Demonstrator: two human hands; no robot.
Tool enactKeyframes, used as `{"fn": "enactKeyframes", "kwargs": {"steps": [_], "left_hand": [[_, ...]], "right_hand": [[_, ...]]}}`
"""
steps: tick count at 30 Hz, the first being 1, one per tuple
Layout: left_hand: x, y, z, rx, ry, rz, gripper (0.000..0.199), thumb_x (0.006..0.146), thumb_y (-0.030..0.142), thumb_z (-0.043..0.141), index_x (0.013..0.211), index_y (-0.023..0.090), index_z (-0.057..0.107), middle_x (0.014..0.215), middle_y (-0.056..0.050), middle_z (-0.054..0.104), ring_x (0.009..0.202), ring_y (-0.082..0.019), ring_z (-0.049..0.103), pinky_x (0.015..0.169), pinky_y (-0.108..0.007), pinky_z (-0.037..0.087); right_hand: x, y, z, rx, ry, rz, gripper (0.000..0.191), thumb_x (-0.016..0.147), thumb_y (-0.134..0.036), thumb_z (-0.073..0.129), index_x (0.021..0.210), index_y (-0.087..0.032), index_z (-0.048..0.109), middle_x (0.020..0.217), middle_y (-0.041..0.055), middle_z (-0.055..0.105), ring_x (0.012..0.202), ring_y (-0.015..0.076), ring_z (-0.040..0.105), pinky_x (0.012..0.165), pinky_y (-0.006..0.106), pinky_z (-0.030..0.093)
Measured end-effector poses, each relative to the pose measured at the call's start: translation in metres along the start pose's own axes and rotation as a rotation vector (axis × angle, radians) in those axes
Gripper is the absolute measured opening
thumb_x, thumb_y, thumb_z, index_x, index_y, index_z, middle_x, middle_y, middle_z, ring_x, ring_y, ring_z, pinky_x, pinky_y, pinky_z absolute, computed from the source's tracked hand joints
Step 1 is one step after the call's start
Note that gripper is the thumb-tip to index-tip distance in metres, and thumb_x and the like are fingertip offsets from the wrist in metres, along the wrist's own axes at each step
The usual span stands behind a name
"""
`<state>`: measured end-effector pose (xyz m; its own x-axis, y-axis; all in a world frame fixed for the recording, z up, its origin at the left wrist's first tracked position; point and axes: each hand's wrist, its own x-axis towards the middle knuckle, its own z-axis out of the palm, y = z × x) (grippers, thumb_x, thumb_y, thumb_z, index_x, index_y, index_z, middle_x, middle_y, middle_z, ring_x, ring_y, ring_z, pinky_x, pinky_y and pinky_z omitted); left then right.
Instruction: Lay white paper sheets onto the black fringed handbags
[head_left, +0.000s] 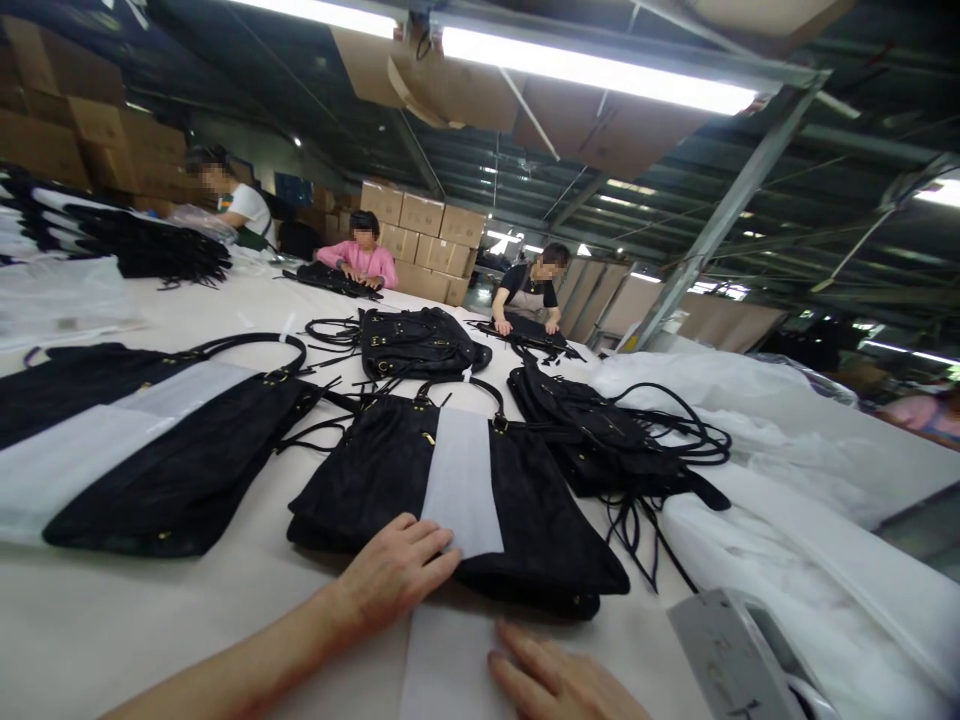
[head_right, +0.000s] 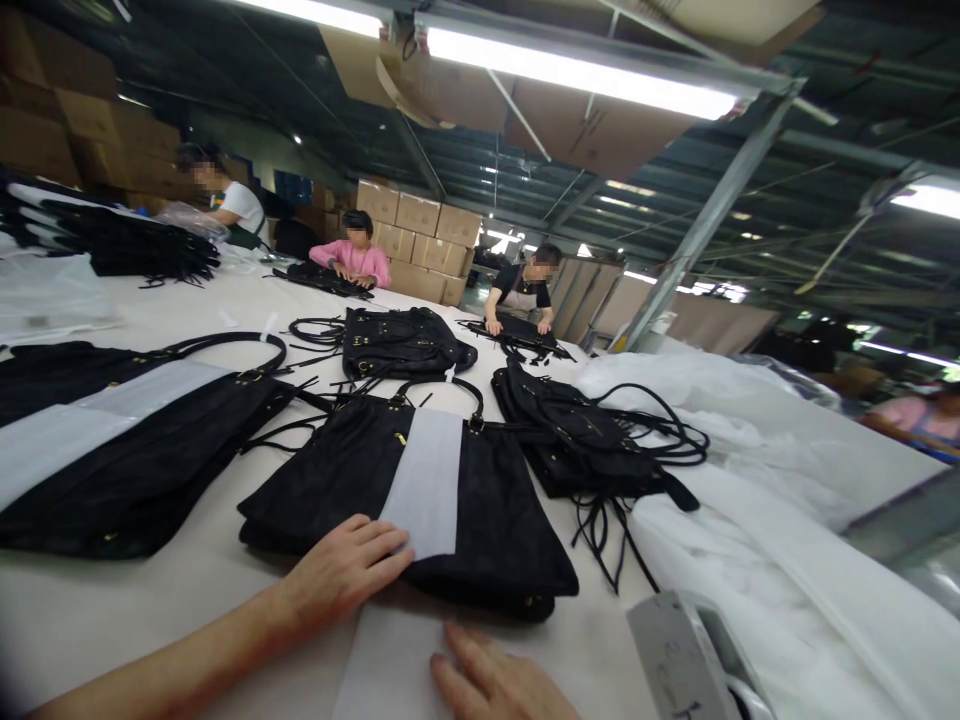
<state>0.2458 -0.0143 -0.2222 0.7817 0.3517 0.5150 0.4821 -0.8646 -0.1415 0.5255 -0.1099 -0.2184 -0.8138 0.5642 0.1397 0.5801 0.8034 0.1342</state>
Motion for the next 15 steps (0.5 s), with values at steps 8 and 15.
{"fn": "enactKeyframes", "kwargs": {"steps": [8,15], "left_hand": [[0.006,0.016,-0.004,0.061,-0.092,-0.072,0.033,0.098,0.019,0.044,0.131,0.018,0.048,0.101,-0.006,0.062,0.088,-0.021,0.055,0.076,-0.035,0.038],[0.012,0.026,0.016,0.146,-0.045,-0.119,0.039,0.098,0.021,0.047,0.136,0.026,0.046,0.094,-0.003,0.058,0.086,-0.022,0.053,0.093,-0.045,0.035]], "right_hand": [[0.030,0.002,-0.019,-0.052,0.008,-0.042,0.026,0.091,-0.012,0.049,0.114,-0.019,0.057,0.113,0.0059,0.071,0.088,0.0190,0.069,0.073,0.025,0.056],[0.033,-0.001,0.012,-0.050,0.286,-0.025,0.035,0.102,-0.020,0.026,0.103,-0.017,0.061,0.098,0.0050,0.073,0.079,0.0163,0.068,0.064,0.027,0.052]]}}
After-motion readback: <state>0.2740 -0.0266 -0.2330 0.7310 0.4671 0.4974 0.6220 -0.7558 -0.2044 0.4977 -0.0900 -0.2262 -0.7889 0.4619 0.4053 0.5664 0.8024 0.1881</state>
